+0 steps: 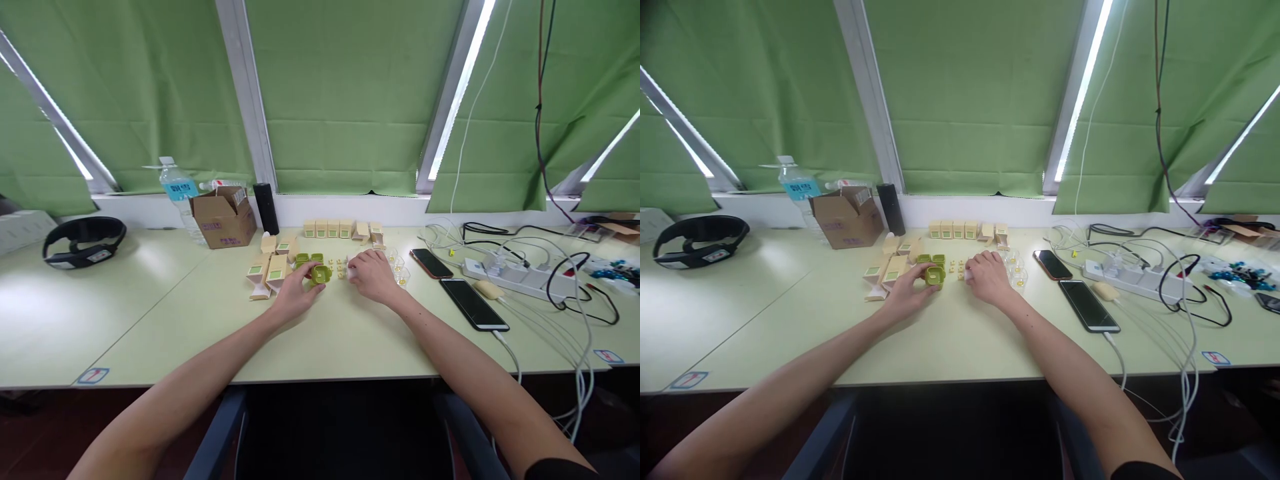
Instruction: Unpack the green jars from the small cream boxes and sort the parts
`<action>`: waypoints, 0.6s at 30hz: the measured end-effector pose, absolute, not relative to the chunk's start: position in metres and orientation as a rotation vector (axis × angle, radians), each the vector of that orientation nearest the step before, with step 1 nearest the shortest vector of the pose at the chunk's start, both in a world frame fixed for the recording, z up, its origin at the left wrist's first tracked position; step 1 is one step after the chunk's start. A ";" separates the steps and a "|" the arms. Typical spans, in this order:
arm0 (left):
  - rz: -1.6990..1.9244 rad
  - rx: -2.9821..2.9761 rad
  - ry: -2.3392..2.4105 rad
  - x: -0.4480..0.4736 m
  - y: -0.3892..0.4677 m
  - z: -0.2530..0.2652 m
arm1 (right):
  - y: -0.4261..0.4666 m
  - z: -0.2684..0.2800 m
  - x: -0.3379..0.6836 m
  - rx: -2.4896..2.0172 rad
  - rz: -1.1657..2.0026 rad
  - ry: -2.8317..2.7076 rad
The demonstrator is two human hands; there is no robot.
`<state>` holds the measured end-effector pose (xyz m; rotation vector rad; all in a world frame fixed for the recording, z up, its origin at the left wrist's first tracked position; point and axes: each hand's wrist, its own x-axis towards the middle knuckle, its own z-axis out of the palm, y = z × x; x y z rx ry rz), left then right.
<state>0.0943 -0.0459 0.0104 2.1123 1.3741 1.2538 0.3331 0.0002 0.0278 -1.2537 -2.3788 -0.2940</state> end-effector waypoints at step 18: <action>1.293 2.143 1.383 0.095 -0.046 0.011 | -0.010 0.026 0.331 -1.187 -0.370 -2.277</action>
